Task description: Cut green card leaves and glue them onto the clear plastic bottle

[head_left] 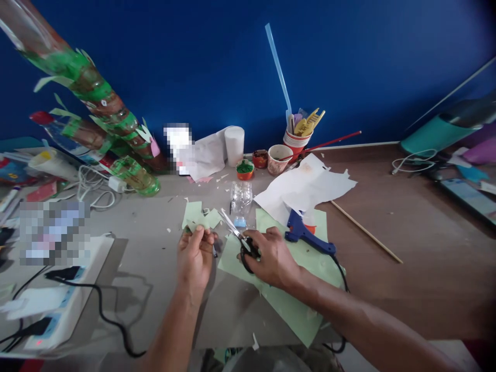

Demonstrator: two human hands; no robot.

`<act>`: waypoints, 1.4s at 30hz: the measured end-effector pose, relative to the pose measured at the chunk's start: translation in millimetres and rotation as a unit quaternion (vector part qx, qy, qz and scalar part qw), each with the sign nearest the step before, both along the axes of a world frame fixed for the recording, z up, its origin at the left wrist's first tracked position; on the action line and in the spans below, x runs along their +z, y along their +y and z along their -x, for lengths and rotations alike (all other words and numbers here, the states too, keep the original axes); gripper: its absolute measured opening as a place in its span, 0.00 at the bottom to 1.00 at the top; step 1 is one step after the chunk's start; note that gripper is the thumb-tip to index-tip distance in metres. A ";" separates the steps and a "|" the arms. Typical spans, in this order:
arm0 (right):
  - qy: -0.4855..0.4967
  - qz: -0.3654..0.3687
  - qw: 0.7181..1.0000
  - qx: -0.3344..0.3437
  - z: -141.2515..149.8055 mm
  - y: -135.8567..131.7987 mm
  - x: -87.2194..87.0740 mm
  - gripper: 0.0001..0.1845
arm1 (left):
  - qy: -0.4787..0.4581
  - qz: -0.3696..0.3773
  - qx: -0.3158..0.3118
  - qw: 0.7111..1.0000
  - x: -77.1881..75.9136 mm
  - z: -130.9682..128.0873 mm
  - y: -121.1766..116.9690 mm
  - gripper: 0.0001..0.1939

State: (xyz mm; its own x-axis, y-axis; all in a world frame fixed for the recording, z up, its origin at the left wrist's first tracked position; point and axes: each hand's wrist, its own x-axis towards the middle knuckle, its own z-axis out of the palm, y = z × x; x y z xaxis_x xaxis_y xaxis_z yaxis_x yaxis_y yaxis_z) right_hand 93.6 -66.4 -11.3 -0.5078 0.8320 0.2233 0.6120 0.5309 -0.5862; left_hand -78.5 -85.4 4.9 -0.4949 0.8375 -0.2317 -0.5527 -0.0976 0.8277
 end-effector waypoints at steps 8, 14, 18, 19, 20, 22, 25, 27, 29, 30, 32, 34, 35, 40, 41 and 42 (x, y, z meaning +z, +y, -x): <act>-0.114 -0.026 0.993 -0.004 -4.1 -0.5 14.1 0.21 | 0.014 -0.006 0.015 1.000 -0.4 0.8 0.9 0.09; -0.159 -0.007 0.987 -0.021 -4.0 2.3 18.1 0.19 | 0.030 -0.020 0.037 0.999 2.3 5.6 0.7 0.09; -0.178 -0.009 0.984 -0.016 -3.8 0.8 20.2 0.21 | 0.047 -0.037 0.069 0.996 2.1 11.7 1.6 0.09; -0.183 -0.010 0.983 -0.013 -3.6 0.0 20.5 0.21 | 0.048 -0.038 0.078 0.995 2.3 13.0 1.9 0.09; -0.185 -0.011 0.983 -0.010 -3.3 -0.8 20.7 0.20 | 0.048 -0.037 0.086 0.994 2.7 14.0 2.2 0.09; -0.187 -0.017 0.982 -0.003 -2.5 -2.5 20.5 0.18 | 0.043 -0.036 0.099 0.994 3.6 15.6 2.6 0.09; -0.191 -0.027 0.981 0.003 -1.0 -4.7 19.1 0.15 | 0.038 -0.035 0.105 0.993 4.1 16.8 3.1 0.09; -0.196 -0.034 0.980 0.005 0.0 -5.7 18.2 0.14 | 0.037 -0.034 0.105 0.993 4.0 17.2 3.3 0.09; -0.199 -0.043 0.979 0.005 0.7 -6.5 17.5 0.13 | 0.038 -0.033 0.105 0.993 3.7 17.1 3.5 0.09; -0.200 -0.046 0.979 0.006 1.1 -6.7 17.3 0.13 | 0.040 -0.032 0.105 0.993 3.7 16.9 3.6 0.09; -0.203 -0.053 0.978 0.007 1.9 -7.0 16.6 0.13 | 0.042 -0.030 0.107 0.993 3.9 16.1 3.8 0.09; -0.204 -0.058 0.977 0.012 2.9 -7.2 15.7 0.13 | 0.040 -0.028 0.104 0.993 4.4 15.0 4.0 0.09; -0.203 -0.060 0.977 0.017 3.5 -7.4 15.2 0.13 | 0.038 -0.028 0.103 0.994 4.5 14.5 4.0 0.09; -0.192 -0.063 0.978 0.050 6.9 -9.3 13.0 0.14 | 0.035 -0.028 0.106 0.993 2.8 14.7 3.8 0.09; -0.194 -0.061 0.978 0.053 7.5 -9.7 12.6 0.13 | 0.036 -0.029 0.107 0.993 2.2 15.2 3.9 0.09; -0.197 -0.057 0.977 0.053 8.1 -10.1 12.3 0.13 | 0.036 -0.030 0.104 0.993 1.8 15.7 3.9 0.10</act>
State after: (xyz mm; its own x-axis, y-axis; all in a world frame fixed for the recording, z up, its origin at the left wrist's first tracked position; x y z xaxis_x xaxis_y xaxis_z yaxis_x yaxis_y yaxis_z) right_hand 85.5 -76.4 0.9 -0.6555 0.7509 0.0806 0.7161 0.6519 -0.2495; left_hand -94.2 -81.5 6.7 -0.6728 0.7260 -0.1426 -0.4548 -0.2537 0.8537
